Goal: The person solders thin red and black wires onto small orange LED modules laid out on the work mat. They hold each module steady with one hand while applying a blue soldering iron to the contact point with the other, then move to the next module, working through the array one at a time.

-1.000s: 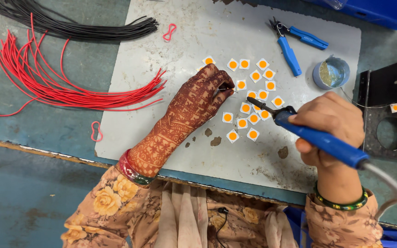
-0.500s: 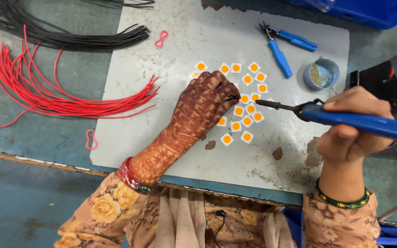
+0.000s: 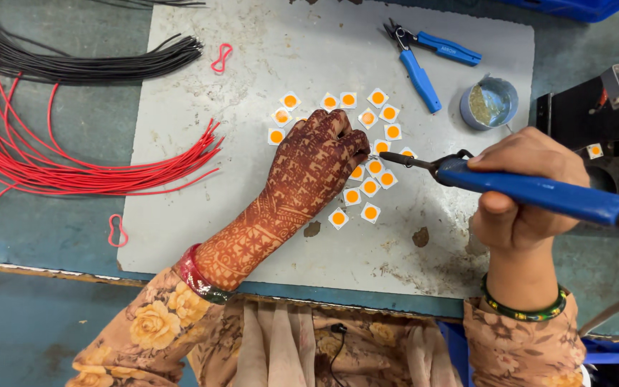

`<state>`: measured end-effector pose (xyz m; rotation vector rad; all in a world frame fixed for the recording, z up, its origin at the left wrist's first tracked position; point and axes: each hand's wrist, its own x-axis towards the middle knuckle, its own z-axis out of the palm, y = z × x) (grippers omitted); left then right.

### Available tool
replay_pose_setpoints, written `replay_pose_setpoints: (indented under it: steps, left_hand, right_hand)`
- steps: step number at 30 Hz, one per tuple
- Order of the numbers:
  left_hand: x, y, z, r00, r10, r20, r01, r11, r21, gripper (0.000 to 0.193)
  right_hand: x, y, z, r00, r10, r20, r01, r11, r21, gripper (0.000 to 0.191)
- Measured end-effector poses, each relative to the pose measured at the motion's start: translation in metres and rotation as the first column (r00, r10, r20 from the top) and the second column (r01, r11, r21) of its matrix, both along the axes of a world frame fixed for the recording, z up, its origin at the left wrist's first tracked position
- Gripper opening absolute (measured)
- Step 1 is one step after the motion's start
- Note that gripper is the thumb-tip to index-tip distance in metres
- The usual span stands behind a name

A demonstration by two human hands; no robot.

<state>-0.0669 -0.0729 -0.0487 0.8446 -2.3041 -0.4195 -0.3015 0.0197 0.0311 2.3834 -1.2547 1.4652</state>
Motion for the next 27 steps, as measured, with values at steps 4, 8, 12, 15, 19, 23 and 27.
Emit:
replay_pose_setpoints:
  steps: [4,8,12,15,19,23,27]
  left_hand:
    - [0.001,-0.001,0.001,1.000,0.007,0.025,-0.007,1.000,-0.001,0.010]
    - [0.002,-0.001,0.002,1.000,0.003,-0.026,-0.002,0.999,0.037,0.009]
    - [0.002,-0.001,0.001,1.000,-0.001,-0.028,0.002,0.999,0.033,0.010]
    - [0.004,0.000,0.000,0.999,-0.011,-0.030,0.011,1.000,0.014,0.010]
    - [0.005,0.000,0.001,1.000,-0.001,0.001,0.001,0.999,-0.034,0.011]
    - [0.008,0.002,0.006,0.999,0.034,0.016,-0.035,0.997,0.073,0.016]
    - [0.020,-0.001,0.009,0.997,0.035,-0.074,-0.020,0.980,0.198,0.019]
  right_hand:
    - [0.004,-0.001,-0.001,1.000,0.020,0.007,-0.020,1.000,0.022,0.046]
    - [0.006,-0.004,-0.002,0.999,0.031,-0.012,-0.031,0.999,0.009,0.046]
    - [0.010,-0.006,0.002,0.999,0.037,-0.028,-0.037,0.999,0.004,0.047]
    - [0.018,-0.006,0.009,0.998,0.065,0.008,-0.066,0.996,0.060,0.046]
    - [0.028,-0.002,0.023,0.985,0.106,-0.133,-0.093,0.991,0.101,0.046]
    - [0.034,-0.001,0.026,0.985,0.099,-0.140,-0.084,0.990,0.112,0.047]
    - [0.030,-0.001,0.019,0.993,0.075,-0.089,-0.065,0.992,0.112,0.048]
